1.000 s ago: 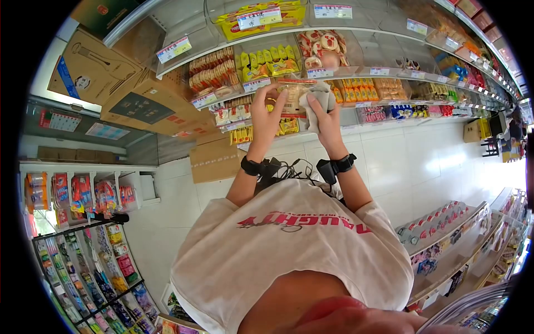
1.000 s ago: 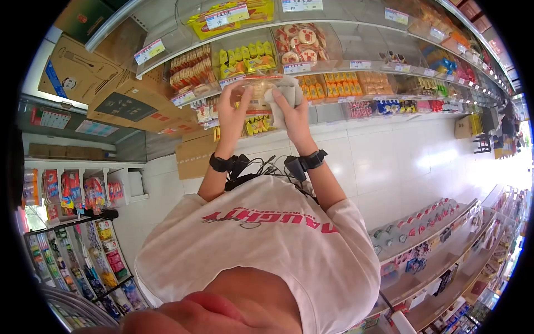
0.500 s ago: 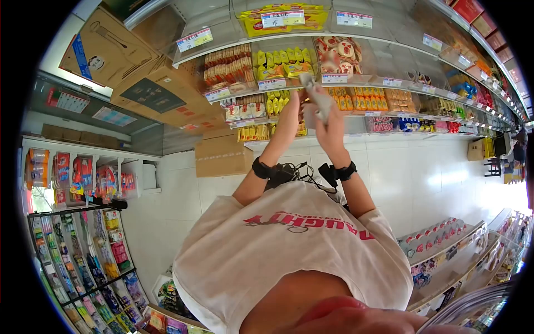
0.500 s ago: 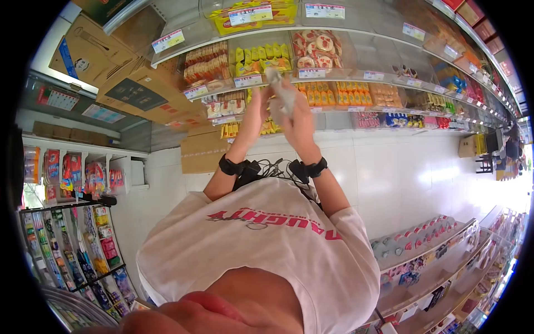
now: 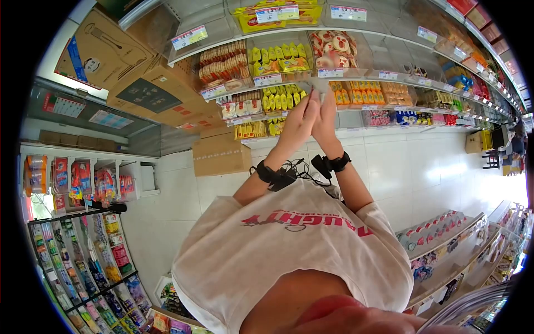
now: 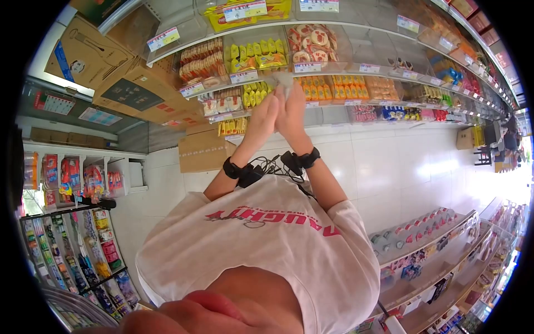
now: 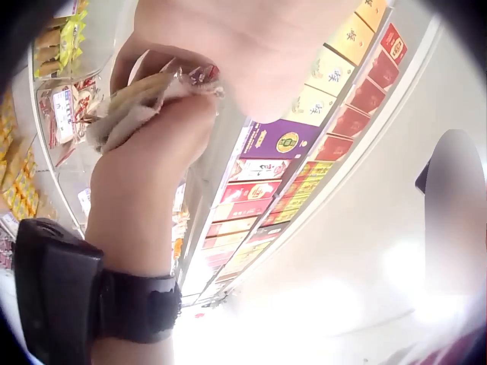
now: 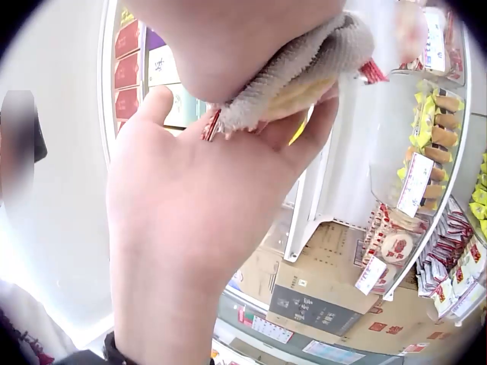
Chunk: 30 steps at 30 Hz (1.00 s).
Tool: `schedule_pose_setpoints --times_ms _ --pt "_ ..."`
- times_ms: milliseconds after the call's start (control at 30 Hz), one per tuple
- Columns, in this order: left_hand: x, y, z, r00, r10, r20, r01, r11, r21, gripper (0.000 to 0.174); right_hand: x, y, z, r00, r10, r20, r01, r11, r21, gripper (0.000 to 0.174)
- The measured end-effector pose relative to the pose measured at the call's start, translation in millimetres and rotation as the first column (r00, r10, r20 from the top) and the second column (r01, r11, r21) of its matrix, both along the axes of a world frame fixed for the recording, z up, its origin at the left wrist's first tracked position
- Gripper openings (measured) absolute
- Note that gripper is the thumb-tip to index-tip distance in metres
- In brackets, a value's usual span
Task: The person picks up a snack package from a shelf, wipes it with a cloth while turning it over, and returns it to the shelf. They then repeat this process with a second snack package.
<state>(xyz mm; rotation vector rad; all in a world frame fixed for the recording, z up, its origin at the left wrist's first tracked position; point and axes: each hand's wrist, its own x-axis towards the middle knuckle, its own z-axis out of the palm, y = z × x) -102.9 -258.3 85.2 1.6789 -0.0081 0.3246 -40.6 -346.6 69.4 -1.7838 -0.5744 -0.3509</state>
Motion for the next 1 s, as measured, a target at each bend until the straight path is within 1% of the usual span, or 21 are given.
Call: schedule_pose_setpoints --times_ms 67,100,133,200,233,300,400,433,533,567,633,667,733,767,833,933,967,1000 --pt "-3 -3 2 0.993 0.000 0.122 -0.018 0.989 0.147 0.047 6 -7 -23 0.962 0.098 -0.253 -0.060 0.986 0.155 0.033" --pt "-4 -2 5 0.994 0.006 0.114 -0.022 0.990 0.142 0.042 7 -9 -27 0.916 0.159 -0.368 -0.074 0.969 0.235 0.036" --pt "-6 1 8 1.000 -0.026 0.003 0.025 0.987 0.161 0.041 8 -11 -32 0.909 0.151 -0.388 -0.043 0.961 0.272 0.039" --pt "-13 10 20 0.973 -0.084 -0.215 0.124 0.975 0.184 0.038 9 -14 -38 0.893 0.136 -0.428 0.021 0.939 0.343 0.044" --pt "-13 13 16 0.988 -0.045 -0.147 0.063 0.991 0.120 0.039 11 -18 -44 0.818 0.210 -0.536 0.045 0.905 0.424 0.045" --pt "-10 18 0 0.999 0.045 -0.018 -0.046 0.999 -0.020 0.042 14 -26 -54 0.620 0.374 -0.690 0.131 0.817 0.561 0.047" --pt "4 35 -22 0.978 0.155 0.137 -0.173 0.977 0.124 0.039 -4 -28 -41 0.613 0.397 -0.683 0.022 0.856 0.517 0.051" --pt "1 32 -13 0.978 0.182 0.101 -0.185 0.982 0.020 0.038 -15 -26 -23 0.581 0.436 -0.688 0.030 0.833 0.553 0.046" --pt "-9 45 6 0.979 0.140 -0.150 -0.140 0.990 0.010 0.040 -18 -34 -26 0.662 0.464 -0.589 -0.172 0.859 0.483 0.035" --pt "-8 48 1 0.979 0.148 -0.139 -0.149 0.989 0.005 0.041 -17 -34 -25 0.701 0.442 -0.559 -0.182 0.869 0.459 0.032" --pt "-9 47 0 0.989 0.141 -0.034 -0.143 0.988 -0.062 0.039 -15 -35 -21 0.770 0.399 -0.498 -0.199 0.892 0.406 0.027" --pt "-10 47 0 0.990 0.140 0.020 -0.138 0.986 -0.097 0.037 -13 -35 -23 0.780 0.382 -0.497 -0.184 0.897 0.401 0.027" --pt "-14 55 3 0.999 0.024 -0.045 -0.031 0.987 -0.158 0.034 -9 -35 -29 0.798 0.347 -0.492 -0.155 0.908 0.389 0.027" --pt "-16 60 4 0.997 -0.036 -0.075 0.021 0.981 -0.192 0.033 -9 -33 -32 0.806 0.312 -0.503 -0.094 0.906 0.413 0.026" --pt "-14 70 -10 0.997 0.021 -0.078 -0.034 0.985 -0.170 0.034 -13 -24 -34 0.814 0.245 -0.527 0.027 0.890 0.455 0.026" --pt "-17 78 -19 0.988 0.138 -0.070 -0.149 0.973 -0.175 0.036 -20 -12 -24 0.614 0.453 -0.646 0.122 0.755 0.645 0.026" --pt "-19 80 -20 0.981 0.181 -0.066 -0.191 0.964 -0.184 0.038 -27 -5 -20 0.620 0.479 -0.621 0.050 0.766 0.641 0.026" --pt "-21 81 -17 0.983 0.175 -0.063 -0.184 0.965 -0.189 0.038 -27 -3 -27 0.647 0.459 -0.609 -0.035 0.816 0.577 0.025"
